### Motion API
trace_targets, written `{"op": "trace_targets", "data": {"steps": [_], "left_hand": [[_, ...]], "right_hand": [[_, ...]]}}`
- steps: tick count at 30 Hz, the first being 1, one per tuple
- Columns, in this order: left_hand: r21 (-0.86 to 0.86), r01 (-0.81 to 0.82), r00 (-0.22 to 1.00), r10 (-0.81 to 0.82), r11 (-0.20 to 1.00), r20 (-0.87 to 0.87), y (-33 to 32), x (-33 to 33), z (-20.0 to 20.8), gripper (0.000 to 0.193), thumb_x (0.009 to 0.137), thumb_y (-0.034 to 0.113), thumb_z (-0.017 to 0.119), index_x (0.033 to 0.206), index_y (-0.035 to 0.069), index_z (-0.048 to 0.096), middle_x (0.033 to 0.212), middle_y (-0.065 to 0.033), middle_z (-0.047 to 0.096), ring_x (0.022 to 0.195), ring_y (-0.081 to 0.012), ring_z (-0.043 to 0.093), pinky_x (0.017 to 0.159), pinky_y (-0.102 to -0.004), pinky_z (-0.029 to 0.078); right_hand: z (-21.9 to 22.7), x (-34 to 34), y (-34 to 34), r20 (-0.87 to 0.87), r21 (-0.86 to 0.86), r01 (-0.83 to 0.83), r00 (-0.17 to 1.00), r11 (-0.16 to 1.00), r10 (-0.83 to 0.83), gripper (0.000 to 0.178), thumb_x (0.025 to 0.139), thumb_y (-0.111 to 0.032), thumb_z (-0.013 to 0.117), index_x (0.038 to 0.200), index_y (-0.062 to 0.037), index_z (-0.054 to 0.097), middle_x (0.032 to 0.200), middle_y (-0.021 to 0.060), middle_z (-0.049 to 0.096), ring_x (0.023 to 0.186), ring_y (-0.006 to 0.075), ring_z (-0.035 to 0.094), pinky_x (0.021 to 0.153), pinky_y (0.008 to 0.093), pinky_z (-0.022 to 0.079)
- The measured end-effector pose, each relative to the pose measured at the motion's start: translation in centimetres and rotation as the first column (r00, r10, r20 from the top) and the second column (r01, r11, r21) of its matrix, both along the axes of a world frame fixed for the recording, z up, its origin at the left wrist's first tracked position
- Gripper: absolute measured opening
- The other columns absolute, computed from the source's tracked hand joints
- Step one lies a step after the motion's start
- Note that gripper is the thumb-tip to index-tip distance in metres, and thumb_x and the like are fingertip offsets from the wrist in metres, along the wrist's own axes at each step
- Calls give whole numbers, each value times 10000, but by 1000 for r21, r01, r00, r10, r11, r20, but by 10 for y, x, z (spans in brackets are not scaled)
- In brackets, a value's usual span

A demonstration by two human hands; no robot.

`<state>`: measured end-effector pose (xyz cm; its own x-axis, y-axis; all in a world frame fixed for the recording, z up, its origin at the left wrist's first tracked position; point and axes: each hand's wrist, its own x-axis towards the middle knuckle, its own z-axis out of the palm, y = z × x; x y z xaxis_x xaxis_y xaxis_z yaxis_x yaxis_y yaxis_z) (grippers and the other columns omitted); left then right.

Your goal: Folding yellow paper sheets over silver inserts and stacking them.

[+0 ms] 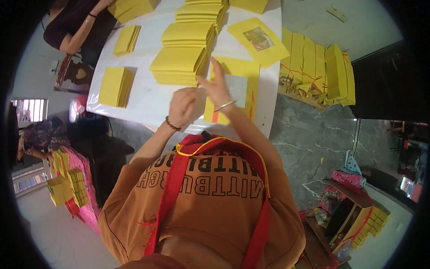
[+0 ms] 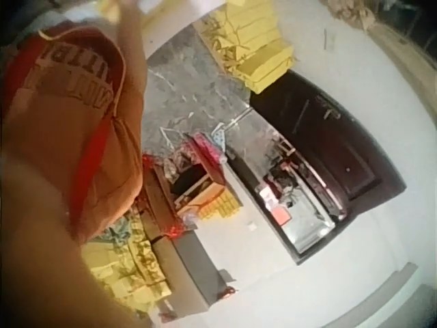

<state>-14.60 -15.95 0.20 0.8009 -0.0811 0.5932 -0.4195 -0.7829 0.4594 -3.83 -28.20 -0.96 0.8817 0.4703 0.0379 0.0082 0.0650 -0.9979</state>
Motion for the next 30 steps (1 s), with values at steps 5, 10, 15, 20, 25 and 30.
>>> {"op": "trace_targets", "data": {"steps": [5, 10, 15, 20, 25, 30], "left_hand": [[-230, -62, 985, 23, 971, -168, -22, -11, -36, 283, 754, -24, 519, 1013, 46, 613, 1030, -165, 589, 960, -322, 543, 837, -372, 440], [-774, -357, 870, -114, 523, -479, -35, -2, -56, 435, 930, 212, 428, 1297, -14, 377, 1304, -154, 429, 1197, -239, 415, 1004, -320, 324], [-864, -408, 846, -235, 295, -479, -51, 11, -56, 547, 947, 278, 406, 1363, -44, 253, 1388, -161, 332, 1280, -222, 324, 1054, -309, 254], [-853, -429, 822, -265, 296, -505, -60, 18, -55, 585, 930, 245, 437, 1370, -65, 208, 1405, -180, 303, 1300, -227, 294, 1058, -295, 232], [-883, -371, 833, -317, 288, -453, -71, 19, -64, 593, 894, 128, 477, 1369, -82, 191, 1397, -186, 316, 1284, -223, 317, 1041, -283, 253], [-853, -373, 808, -323, 366, -492, -74, 19, -54, 586, 884, 100, 477, 1365, -86, 198, 1382, -194, 335, 1270, -226, 337, 1035, -286, 263]], "right_hand": [[2, 21, -113, 28, -208, -93, 994, 974, 101, 504, 815, -146, 631, 1271, -35, 448, 1322, 121, 432, 1218, 206, 396, 994, 313, 319], [-44, 1, -162, 136, -224, 103, 988, 969, -74, 506, 896, -209, 522, 1345, -42, 358, 1382, 119, 360, 1275, 192, 331, 1037, 303, 266], [-61, -21, -135, -335, 196, 277, 920, 941, -201, 569, 971, -361, 306, 1433, -99, 104, 1470, 99, 171, 1342, 179, 197, 1084, 341, 200], [-47, -25, -138, -327, 181, 153, 941, 972, -87, 527, 988, -325, 232, 1424, -55, 113, 1468, 95, 178, 1337, 193, 206, 1087, 312, 199], [-55, -31, -159, -36, -123, 107, 993, 987, -112, 490, 992, -284, 223, 1408, -29, 181, 1440, 112, 246, 1324, 205, 235, 1078, 298, 198], [-72, -27, -169, -10, -127, 126, 992, 984, -128, 448, 967, -172, 260, 1410, -118, 231, 1421, 152, 284, 1322, 244, 251, 1078, 315, 198]]}}
